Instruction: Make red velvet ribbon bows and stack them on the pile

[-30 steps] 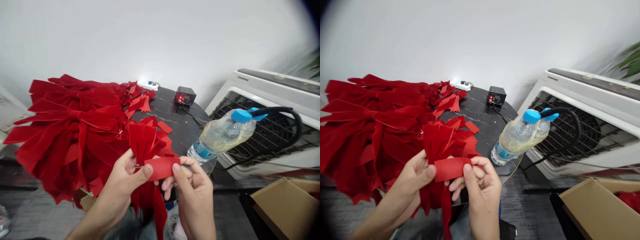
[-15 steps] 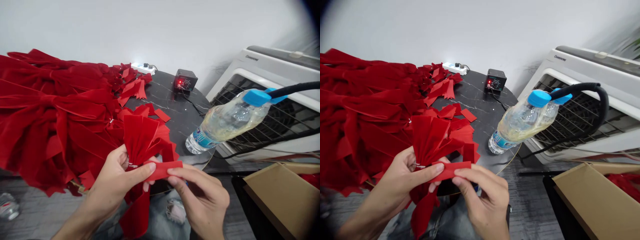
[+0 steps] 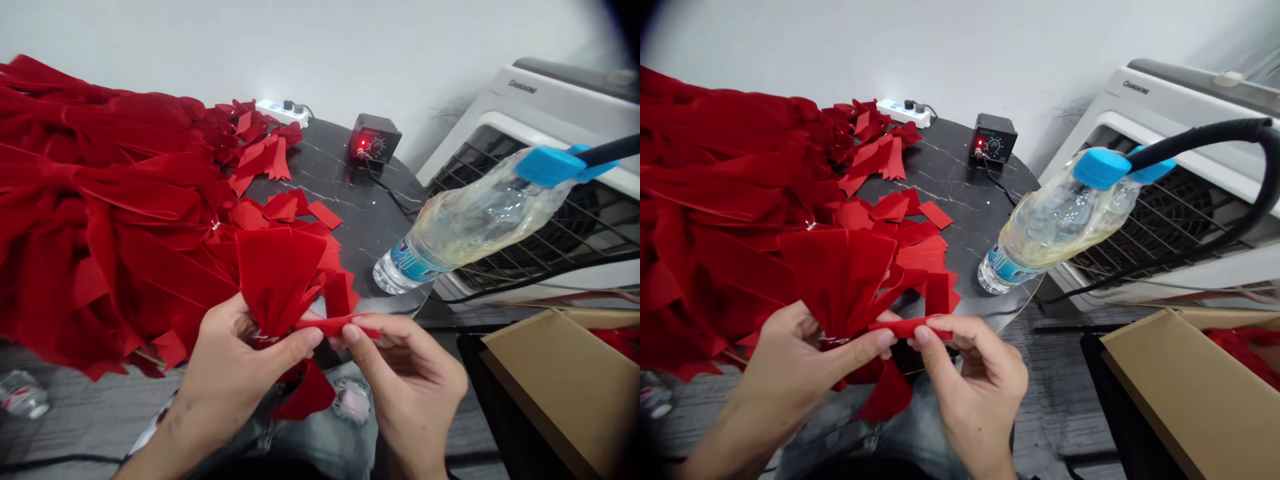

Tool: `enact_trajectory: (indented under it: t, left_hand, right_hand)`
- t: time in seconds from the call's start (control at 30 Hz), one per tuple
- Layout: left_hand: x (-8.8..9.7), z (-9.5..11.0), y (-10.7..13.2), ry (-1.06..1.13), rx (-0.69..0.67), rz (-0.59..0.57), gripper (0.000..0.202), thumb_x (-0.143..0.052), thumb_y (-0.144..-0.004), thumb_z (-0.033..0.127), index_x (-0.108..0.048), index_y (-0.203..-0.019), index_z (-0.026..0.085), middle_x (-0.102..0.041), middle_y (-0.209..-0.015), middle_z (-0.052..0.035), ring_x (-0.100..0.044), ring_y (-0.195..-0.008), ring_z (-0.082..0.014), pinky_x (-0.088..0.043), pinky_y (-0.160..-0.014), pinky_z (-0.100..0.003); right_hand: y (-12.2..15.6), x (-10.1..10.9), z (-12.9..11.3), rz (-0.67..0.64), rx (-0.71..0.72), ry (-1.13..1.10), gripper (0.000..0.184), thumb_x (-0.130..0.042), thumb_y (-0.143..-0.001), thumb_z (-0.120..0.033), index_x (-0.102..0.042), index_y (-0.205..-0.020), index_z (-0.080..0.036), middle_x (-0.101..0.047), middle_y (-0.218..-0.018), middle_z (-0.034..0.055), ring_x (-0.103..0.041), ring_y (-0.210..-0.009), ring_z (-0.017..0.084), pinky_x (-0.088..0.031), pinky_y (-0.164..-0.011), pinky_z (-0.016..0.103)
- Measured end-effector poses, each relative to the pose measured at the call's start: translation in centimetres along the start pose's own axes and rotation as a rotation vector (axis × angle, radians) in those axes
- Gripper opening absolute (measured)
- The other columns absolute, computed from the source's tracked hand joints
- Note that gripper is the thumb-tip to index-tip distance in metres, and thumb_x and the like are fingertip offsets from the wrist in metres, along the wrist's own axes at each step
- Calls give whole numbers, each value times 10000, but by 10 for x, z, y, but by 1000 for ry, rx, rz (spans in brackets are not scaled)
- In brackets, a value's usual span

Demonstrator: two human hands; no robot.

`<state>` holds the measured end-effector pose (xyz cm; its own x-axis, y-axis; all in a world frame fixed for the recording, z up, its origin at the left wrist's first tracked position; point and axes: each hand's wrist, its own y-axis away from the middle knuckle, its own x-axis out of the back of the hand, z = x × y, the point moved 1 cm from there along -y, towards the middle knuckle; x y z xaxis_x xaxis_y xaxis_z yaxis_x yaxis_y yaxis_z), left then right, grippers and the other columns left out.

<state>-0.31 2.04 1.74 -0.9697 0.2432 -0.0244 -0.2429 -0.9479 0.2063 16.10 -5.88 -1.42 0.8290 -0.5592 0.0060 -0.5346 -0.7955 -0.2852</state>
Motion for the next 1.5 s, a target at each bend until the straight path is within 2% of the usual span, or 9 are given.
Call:
enact_trajectory:
  t: [0.13, 0.3, 0.5, 0.67, 1.1, 1.17, 1.27, 1.33, 1.5]
  left_hand:
    - [-1, 2, 1, -31, 27, 27, 174, -992, -713, 229, -840, -793, 257, -833, -723, -17, -781, -653, -236, -640, -624, -302]
    - [4, -5, -3, -70, -11, -20, 232, -1022, -710, 302, -856, -865, 253, -880, -850, -34, -825, -757, -253, -663, -675, -299]
    - [5, -8, -3, -79, 10, -34, 261, -1027, -711, 297, -863, -910, 255, -892, -888, -36, -842, -799, -252, -683, -712, -286]
    - [3, -11, -4, -24, 14, -65, 185, -989, -763, 281, -815, -803, 235, -820, -660, -17, -794, -593, -233, -647, -559, -276]
    - [0, -14, -3, 127, 31, -61, 191, -967, -826, 288, -814, -889, 193, -820, -681, -15, -778, -579, -179, -645, -576, -225]
    - [0, -15, -4, 175, 46, -107, 264, -1015, -746, 232, -843, -944, 199, -854, -775, -28, -819, -679, -197, -666, -649, -223]
    - [0, -15, -4, 244, 78, -225, 555, -1064, -627, 149, -861, -1135, 249, -888, -1080, -43, -854, -1007, -251, -684, -879, -250]
    - [-2, -13, -2, 265, 92, -296, 668, -1056, -636, 120, -838, -1242, 300, -861, -1249, -32, -819, -1166, -264, -664, -978, -269]
    - [-9, -8, 6, 248, 79, -295, 340, -883, -913, 192, -832, -1232, 296, -847, -1296, -32, -790, -1227, -235, -618, -1065, -273]
  right_hand:
    - [0, -2, -1, 19, -42, -73, 181, -876, -916, -149, -826, -1047, -264, -864, -839, -2, -837, -688, 185, -700, -679, 245]
    - [-3, -2, -1, 28, -125, -160, 323, -873, -934, -166, -820, -1226, -292, -878, -882, 9, -846, -690, 182, -723, -710, 245]
    - [-4, 2, 1, 48, -144, -98, 153, -909, -902, -196, -874, -1035, -262, -875, -857, 27, -845, -673, 199, -714, -653, 227]
    - [-2, 1, 2, 59, -146, -120, 143, -885, -929, -187, -870, -1037, -281, -866, -819, 10, -837, -647, 183, -706, -646, 205]
    - [2, 0, 7, 64, -176, -168, 151, -886, -932, -193, -868, -1063, -266, -868, -837, 34, -844, -674, 203, -710, -678, 245]
    - [2, 0, 9, 79, -175, -199, 137, -879, -938, -194, -868, -1057, -261, -851, -791, 20, -811, -623, 165, -676, -619, 216]
    - [3, -5, 12, 35, -212, -287, 100, -876, -945, -210, -870, -1030, -261, -780, -667, -25, -689, -514, 82, -560, -505, 143]
    - [4, -12, 12, -11, -262, -317, 82, -892, -932, -231, -877, -1001, -271, -796, -690, -21, -689, -534, 74, -558, -525, 133]
    - [8, -33, 5, 63, -226, -239, 112, -904, -901, -220, -894, -968, -309, -873, -860, 5, -823, -726, 133, -656, -701, 163]
